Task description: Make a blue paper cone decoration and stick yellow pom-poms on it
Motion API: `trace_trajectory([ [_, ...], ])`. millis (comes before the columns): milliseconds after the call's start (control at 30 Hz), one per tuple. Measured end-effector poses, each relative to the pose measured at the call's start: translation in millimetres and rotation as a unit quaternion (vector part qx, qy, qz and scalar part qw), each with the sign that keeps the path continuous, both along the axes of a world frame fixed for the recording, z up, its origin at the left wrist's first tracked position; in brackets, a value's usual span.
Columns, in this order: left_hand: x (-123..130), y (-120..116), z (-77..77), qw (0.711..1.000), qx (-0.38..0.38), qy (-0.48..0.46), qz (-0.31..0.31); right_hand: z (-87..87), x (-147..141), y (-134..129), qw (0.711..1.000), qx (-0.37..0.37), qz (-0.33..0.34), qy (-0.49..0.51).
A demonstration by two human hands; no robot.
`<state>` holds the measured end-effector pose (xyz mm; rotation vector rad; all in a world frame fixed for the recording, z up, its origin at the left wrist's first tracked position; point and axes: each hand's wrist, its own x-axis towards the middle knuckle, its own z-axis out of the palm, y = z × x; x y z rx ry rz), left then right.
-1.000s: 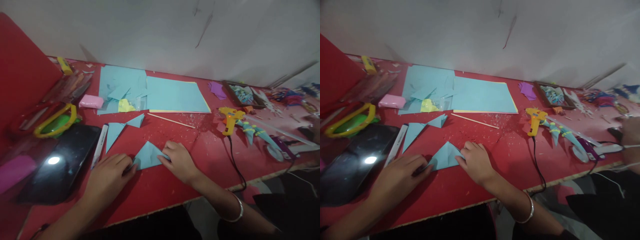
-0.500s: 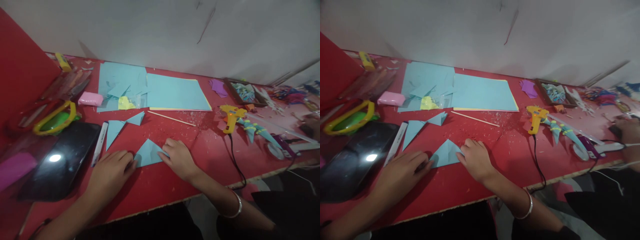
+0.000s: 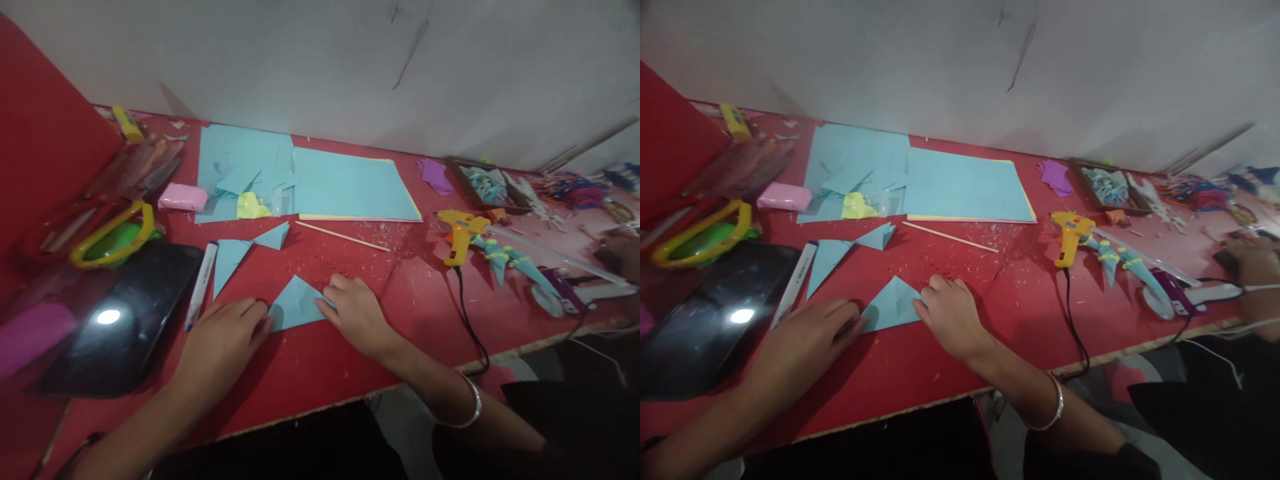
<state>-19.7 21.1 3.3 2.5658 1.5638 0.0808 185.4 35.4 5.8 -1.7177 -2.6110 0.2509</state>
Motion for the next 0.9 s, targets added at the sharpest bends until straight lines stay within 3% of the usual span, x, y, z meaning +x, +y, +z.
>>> trace_trajectory([
  [233, -1.3, -0.7, 1.6, 0.999, -0.027, 0.018, 0.008, -1.0, -0.9, 0.4, 1.0, 0.011, -0.007, -0.001],
  [900, -7.7, -4.1, -5.4, 0.989, 0.131, 0.051, -0.046, -1.6, -2.7, -0.7, 1.0, 0.015, -0.013, 0.002],
])
